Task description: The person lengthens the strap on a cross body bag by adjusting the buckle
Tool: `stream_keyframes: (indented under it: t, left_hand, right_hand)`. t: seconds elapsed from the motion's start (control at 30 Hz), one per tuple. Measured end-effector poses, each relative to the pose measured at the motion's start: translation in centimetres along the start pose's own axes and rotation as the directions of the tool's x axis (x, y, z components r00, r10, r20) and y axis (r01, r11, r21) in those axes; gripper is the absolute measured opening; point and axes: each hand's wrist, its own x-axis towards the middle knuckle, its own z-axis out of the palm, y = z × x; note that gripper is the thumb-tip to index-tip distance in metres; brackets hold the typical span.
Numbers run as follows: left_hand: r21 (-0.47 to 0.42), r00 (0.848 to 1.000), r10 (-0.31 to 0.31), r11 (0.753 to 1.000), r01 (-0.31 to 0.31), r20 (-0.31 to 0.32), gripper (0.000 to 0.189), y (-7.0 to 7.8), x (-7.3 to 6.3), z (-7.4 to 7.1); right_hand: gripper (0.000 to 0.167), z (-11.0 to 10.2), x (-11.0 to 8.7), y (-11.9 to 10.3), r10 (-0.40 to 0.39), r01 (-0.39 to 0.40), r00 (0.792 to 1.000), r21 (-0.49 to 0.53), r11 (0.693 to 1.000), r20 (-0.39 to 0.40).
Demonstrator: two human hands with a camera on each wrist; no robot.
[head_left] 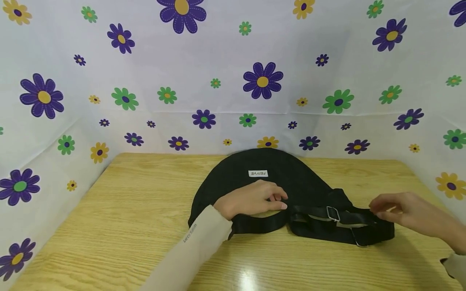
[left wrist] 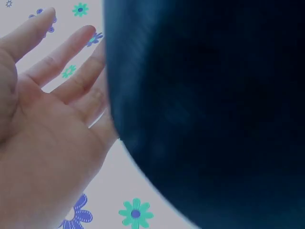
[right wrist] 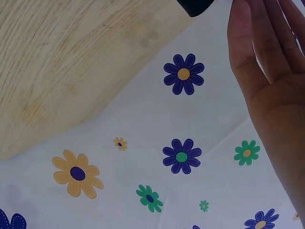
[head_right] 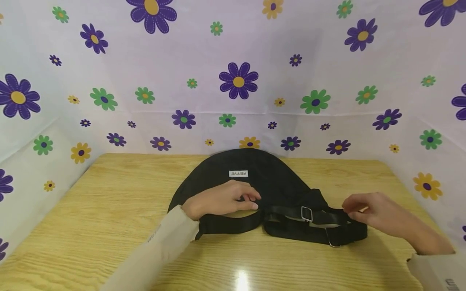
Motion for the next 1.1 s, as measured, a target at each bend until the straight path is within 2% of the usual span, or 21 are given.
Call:
stream_keyframes:
  t: [0.13,0.33,0.47,0.57,0.7,0.87,1.0,1.1]
  left_hand:
    - [0.013,1.0,-0.018,1.0,0.017,0.024,0.031,0.3,1.1,0.8]
    - [0.044,0.994,-0.087,0.995,0.084,0.061,0.037,0.5,2.8,2.4]
    - [0.013,0.988,-0.136,0.991,0.135,0.074,0.04,0.4,3.5,3.4]
    - [-0.014,0.985,-0.162,0.986,0.163,0.054,0.04,0.4,3.8,3.9]
    - [-0.008,0.983,-0.185,0.983,0.185,0.012,0.041,0.4,4.1,4.2]
    - [0.086,0.977,-0.211,0.974,0.211,-0.002,0.045,0.5,4.2,4.6]
    - [0.123,0.977,-0.212,0.97,0.212,-0.009,0.046,0.8,4.0,4.7]
    - [0.136,0.983,-0.18,0.974,0.182,-0.022,0.04,0.9,3.8,4.8]
  right_hand:
    - [0.015,-0.3,0.1,-0.3,0.042,-0.042,0.998,-0.005,0.999,0.051]
    - [0.018,0.0,0.1,-0.1,0.072,-0.076,0.989,0.03,0.997,0.126]
    - [0.021,0.4,0.1,0.8,0.061,-0.075,0.983,0.077,0.994,0.173]
    - [0.023,0.5,0.2,1.1,0.066,-0.084,0.979,0.087,0.993,0.194]
    - [0.023,0.9,0.3,1.1,0.045,-0.065,0.979,0.092,0.994,0.196]
    - [0.021,1.3,0.3,0.9,-0.005,-0.012,0.983,0.095,0.995,0.181]
    - [0.021,1.5,0.3,0.8,0.031,-0.038,0.986,0.043,0.998,0.162]
    - [0.022,1.8,0.2,0.8,0.072,-0.069,0.989,-0.026,0.997,0.13]
